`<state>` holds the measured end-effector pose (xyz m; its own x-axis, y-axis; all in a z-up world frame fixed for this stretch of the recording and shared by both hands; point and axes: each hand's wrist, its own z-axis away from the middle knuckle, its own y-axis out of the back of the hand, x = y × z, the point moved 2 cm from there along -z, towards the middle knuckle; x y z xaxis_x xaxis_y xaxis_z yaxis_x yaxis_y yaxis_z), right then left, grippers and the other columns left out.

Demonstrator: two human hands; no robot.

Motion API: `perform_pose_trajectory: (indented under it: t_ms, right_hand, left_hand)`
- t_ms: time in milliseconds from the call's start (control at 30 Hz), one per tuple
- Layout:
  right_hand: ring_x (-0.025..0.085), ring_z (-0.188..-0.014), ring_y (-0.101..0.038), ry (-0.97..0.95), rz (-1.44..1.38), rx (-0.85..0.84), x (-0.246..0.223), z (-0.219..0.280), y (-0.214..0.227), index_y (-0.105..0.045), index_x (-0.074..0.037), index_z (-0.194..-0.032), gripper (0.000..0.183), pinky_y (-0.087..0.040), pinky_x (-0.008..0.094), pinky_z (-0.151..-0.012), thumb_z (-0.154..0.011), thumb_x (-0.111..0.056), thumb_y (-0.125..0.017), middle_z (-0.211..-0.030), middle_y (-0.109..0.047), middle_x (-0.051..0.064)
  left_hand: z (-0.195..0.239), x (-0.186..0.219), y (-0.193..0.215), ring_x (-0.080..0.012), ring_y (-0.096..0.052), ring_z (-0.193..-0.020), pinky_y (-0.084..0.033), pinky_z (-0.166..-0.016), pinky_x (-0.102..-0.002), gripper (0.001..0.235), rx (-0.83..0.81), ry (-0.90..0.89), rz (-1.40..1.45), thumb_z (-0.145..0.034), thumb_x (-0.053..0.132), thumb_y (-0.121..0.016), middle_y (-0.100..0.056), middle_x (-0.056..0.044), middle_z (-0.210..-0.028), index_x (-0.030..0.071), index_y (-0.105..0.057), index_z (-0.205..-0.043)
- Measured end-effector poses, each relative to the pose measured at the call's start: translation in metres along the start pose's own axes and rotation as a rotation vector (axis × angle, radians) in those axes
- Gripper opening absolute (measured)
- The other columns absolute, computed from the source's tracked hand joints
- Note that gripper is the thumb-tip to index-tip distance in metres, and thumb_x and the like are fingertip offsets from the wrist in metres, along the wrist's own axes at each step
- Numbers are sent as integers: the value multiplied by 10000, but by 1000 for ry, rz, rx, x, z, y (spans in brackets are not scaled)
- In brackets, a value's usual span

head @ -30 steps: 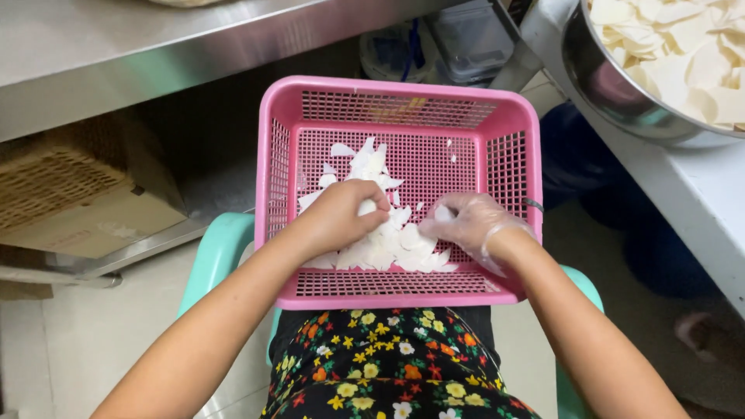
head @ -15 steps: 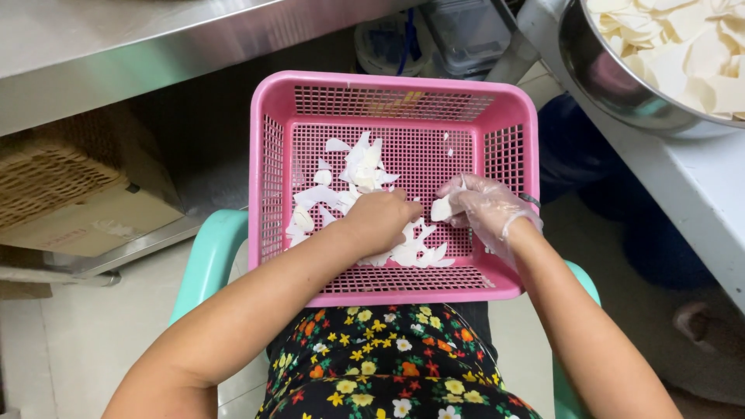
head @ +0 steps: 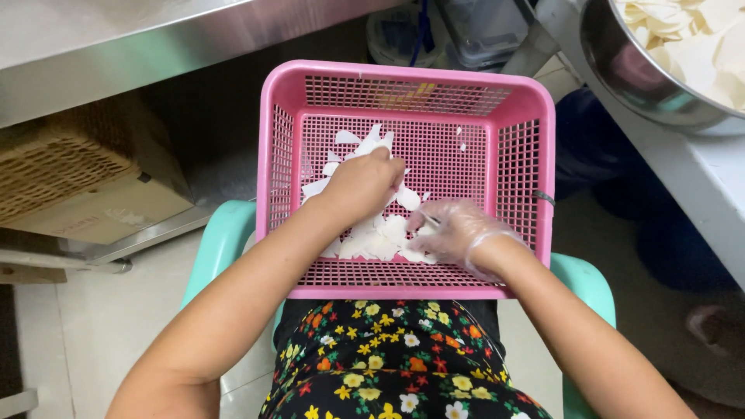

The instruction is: The person sits on a stool and sorts thin, white dough sheets from a pink basket into a metal bowl using gloved hands. They repeatedly pick up handfuls of the sheets, separate them, and transfer them to the bowl, occasionally shaking the basket to gather remaining pieces.

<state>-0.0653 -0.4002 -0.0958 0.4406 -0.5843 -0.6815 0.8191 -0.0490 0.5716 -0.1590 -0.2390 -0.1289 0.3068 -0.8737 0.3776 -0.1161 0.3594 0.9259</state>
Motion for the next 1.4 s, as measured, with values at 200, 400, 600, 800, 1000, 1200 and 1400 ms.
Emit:
perform_pose_trajectory:
  t_ms: [200,400,600,800,1000,1200,1400]
  right_hand:
    - [340,-996,-724,310,389,110,27,-42,-19,-755,-209,-1011,367,-593,447,-859,-701,-348,-896,-987,-746,97]
    - [197,-967,-724,291,372,313,11,-52,1,-749,-293,-984,138,-586,331,-855,-851,-321,-774,-996,-727,-46]
    - [294,-1010,-731,257,322,116,7,-33,-21,-771,-255,-1038,311,-602,427,-858,-734,-280,-834,-1015,-766,23]
    - [207,-942,-720,252,294,235,18,-46,-3,-766,-328,-1000,239,-582,351,-824,-766,-284,-785,-958,-732,-43]
    - [240,-900,-736,199,292,149,-4,-19,1,-781,-249,-905,181,-578,367,-803,-732,-254,-831,-900,-743,9]
    - [315,-904,-735,170,453,-98,20,-25,-15,-747,-169,-845,170,-577,433,-825,-718,-232,-841,-871,-751,45]
    - [341,-939,-708,174,477,-7,12,-8,-9,-735,-195,-859,102,-558,483,-785,-829,-292,-725,-987,-711,15]
  left_hand:
    - [27,0,-18,-389,-734,-924,-593,-810,-532,286,-238,-88,-119,-776,56,-781,-676,-171,-1005,80,-713,-1053]
    - [7,-44,2,-404,-734,-869,-601,-733,-535,277,45,-61,-241,-811,4,-716,-656,-190,-983,42,-693,-1084]
    - [33,-1,12,-401,-732,-920,-590,-798,-534,339,-149,-94,-143,-781,95,-790,-685,-170,-989,70,-690,-1103]
    - [25,-42,-2,-378,-739,-865,-596,-735,-524,306,-49,-84,-295,-827,48,-725,-686,-171,-951,69,-692,-1131]
    - [24,-33,1,-333,-746,-765,-603,-654,-463,164,71,-107,-300,-891,38,-634,-679,-139,-861,87,-727,-1018]
    - [13,-8,-30,-380,-738,-805,-603,-707,-527,227,-40,-202,-228,-832,24,-696,-676,-190,-903,10,-684,-1059]
    - [14,-13,-4,-366,-735,-813,-601,-708,-523,218,-53,-113,-195,-853,27,-690,-659,-160,-934,39,-712,-1070]
